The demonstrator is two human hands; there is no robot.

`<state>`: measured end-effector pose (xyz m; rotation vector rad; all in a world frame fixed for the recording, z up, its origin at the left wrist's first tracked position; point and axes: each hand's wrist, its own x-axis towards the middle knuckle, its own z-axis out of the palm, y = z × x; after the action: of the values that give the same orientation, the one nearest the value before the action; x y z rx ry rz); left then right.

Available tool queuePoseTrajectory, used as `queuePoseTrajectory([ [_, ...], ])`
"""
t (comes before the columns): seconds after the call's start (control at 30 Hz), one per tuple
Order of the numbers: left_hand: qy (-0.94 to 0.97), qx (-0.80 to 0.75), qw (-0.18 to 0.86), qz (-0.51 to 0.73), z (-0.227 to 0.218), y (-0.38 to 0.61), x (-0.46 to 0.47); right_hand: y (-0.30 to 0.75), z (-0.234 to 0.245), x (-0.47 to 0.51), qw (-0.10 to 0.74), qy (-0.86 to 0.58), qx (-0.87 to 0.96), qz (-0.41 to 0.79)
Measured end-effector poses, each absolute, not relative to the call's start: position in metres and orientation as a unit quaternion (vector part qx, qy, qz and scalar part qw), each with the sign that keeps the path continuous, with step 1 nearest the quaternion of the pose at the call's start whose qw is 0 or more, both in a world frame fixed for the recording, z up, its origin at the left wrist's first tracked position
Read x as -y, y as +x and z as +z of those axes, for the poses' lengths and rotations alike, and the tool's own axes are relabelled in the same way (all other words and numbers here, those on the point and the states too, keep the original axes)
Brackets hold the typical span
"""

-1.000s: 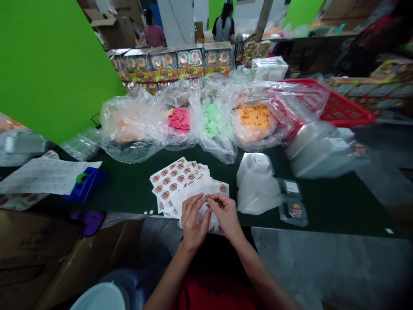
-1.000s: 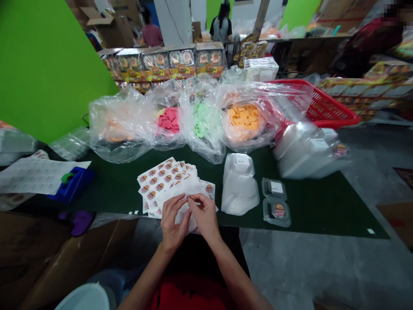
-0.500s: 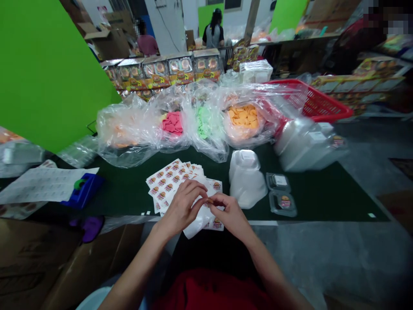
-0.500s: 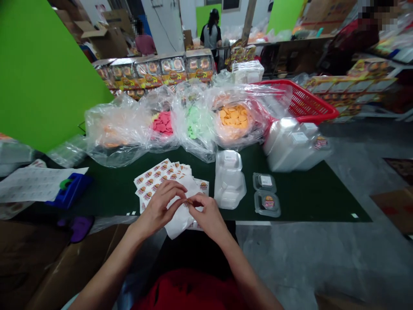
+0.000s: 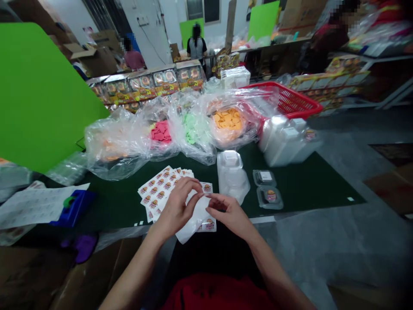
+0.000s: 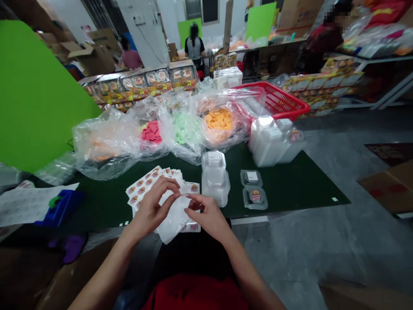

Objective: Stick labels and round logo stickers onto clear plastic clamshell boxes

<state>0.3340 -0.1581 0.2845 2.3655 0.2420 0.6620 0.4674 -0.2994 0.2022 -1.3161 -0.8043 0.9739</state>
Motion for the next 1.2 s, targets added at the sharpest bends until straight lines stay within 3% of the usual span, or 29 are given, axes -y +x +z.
queuePoseTrajectory([
  [0.2,0.798,-0.153,0.506,0.290,0.303,0.397,0.159,0.462,0.211,0.342,0.591,-0.523,0.352,0.504],
  [0.4,0.739,-0.136,0.624,0.213,0.296,0.453,0.156,0.468,0.198,0.360,0.620,-0.551,0.287,0.478],
  [0.97,0.734,-0.205,0.629,0.153,0.283,0.468,0.154,0.480,0.195,0.364,0.640,-0.530,0.278,0.482],
  [1.2,0.794,-0.206,0.541,0.183,0.277,0.466,0.161,0.477,0.205,0.368,0.654,-0.569,0.282,0.412],
])
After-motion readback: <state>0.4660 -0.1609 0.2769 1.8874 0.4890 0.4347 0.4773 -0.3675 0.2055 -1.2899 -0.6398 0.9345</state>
